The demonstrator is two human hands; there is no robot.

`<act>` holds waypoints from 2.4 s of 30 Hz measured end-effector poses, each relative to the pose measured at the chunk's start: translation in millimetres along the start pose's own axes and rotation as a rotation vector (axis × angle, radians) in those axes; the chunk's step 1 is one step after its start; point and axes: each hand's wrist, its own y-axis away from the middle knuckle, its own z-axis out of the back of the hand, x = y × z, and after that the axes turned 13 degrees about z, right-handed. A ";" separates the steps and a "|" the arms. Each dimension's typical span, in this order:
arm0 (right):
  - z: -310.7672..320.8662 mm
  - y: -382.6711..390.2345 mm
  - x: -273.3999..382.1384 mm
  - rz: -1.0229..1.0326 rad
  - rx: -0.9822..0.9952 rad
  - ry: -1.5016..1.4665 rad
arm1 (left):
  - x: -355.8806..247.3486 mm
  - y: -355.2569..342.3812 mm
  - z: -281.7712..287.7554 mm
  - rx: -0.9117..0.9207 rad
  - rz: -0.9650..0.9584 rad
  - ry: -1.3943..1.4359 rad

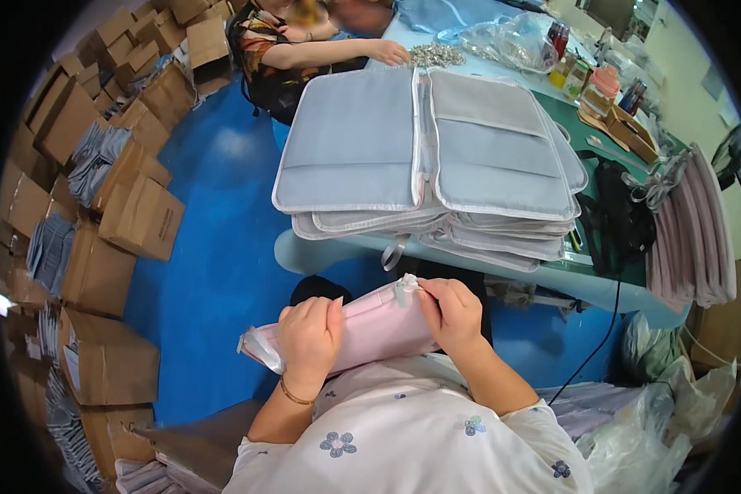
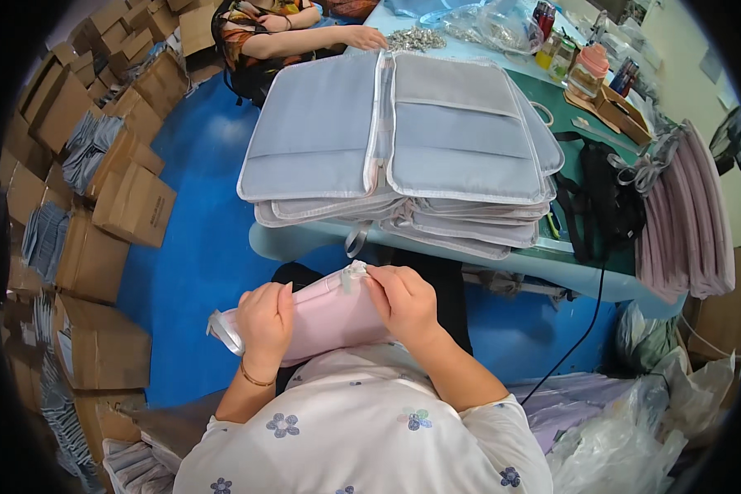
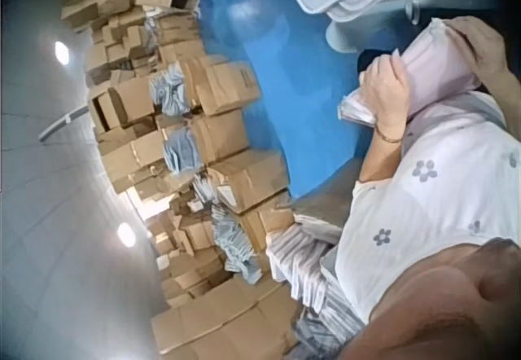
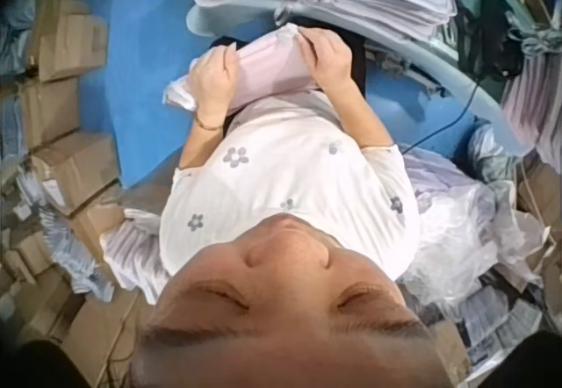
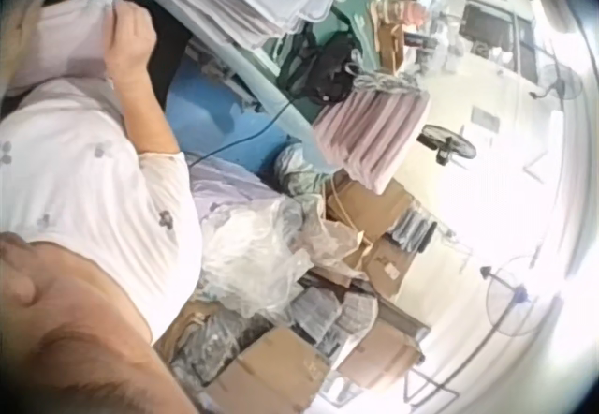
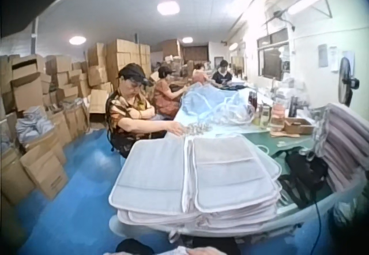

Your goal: Trimming loose threads from finished fabric or leather pouches using small scissors.

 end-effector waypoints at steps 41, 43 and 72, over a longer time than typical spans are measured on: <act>65.8 -72.3 -36.0 0.217 1.096 -0.502 | -21.8 13.4 -25.6 0.217 -0.295 0.163; 66.6 -76.2 -32.7 0.318 1.047 -0.370 | -21.9 11.6 -24.0 0.224 -0.293 0.157; -32.3 34.3 -34.8 -0.138 -0.097 -0.116 | 53.2 14.4 1.9 -0.322 0.479 0.747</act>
